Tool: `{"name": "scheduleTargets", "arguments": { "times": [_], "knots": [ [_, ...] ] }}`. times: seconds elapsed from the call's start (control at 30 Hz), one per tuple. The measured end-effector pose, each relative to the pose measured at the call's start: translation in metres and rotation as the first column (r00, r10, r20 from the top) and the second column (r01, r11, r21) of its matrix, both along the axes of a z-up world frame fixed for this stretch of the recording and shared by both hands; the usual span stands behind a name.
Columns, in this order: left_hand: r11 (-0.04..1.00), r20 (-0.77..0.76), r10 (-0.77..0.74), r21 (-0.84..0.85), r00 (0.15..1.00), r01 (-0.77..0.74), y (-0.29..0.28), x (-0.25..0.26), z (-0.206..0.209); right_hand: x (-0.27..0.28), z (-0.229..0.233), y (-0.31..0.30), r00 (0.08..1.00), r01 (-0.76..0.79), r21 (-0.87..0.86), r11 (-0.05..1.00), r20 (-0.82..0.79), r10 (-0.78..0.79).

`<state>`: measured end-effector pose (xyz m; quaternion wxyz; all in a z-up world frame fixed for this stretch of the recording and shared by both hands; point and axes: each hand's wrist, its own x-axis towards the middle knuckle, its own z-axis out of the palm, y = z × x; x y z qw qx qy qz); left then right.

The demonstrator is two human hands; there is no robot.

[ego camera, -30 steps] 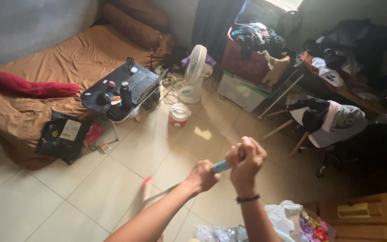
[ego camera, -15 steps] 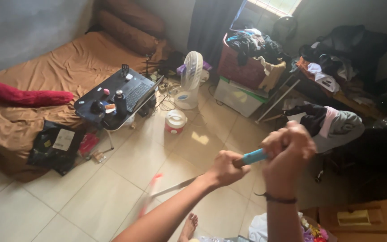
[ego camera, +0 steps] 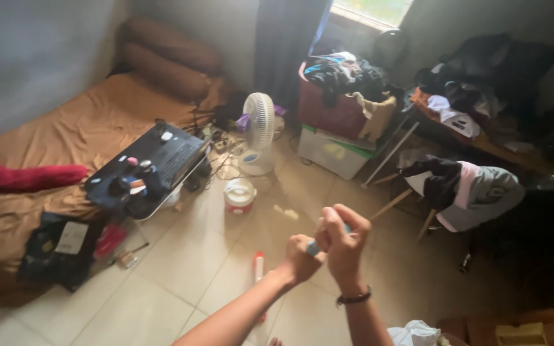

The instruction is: The recorder uses a long-handled floor wiper to sweep debris across a cluttered room.

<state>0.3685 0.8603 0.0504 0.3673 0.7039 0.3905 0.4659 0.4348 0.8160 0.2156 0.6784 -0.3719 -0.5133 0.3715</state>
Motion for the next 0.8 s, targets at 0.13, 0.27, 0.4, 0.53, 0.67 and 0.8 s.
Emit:
{"name": "scheduleTargets", "arguments": {
  "times": [0.13,0.27,0.4,0.53,0.67,0.8],
  "knots": [
    [0.974,-0.04,0.06,0.223,0.997,-0.049,0.024,0.006,-0.011,0.01,-0.011,0.025,0.999,-0.032,-0.094,0.995,-0.024,0.03],
    [0.969,0.068,0.036,0.24,0.997,-0.051,0.036,0.006,-0.012,0.016,-0.027,0.05,0.983,-0.107,-0.149,0.983,-0.166,0.082],
    [0.999,0.144,0.023,0.034,0.989,-0.028,0.049,0.014,-0.028,0.021,-0.032,0.065,0.994,-0.065,-0.153,0.986,-0.096,0.051],
    [0.992,0.155,0.086,0.075,0.984,-0.099,0.066,0.023,-0.029,0.025,-0.038,0.085,0.992,-0.049,-0.151,0.987,-0.122,0.03],
    [0.98,0.125,0.129,0.134,0.984,-0.145,0.083,0.038,-0.031,0.038,-0.04,0.104,0.99,-0.015,-0.156,0.988,-0.144,-0.007],
    [0.985,0.192,0.119,0.103,0.974,-0.141,0.096,0.057,-0.026,0.058,-0.036,0.12,0.987,-0.011,-0.144,0.989,-0.16,-0.012]
  ]
}}
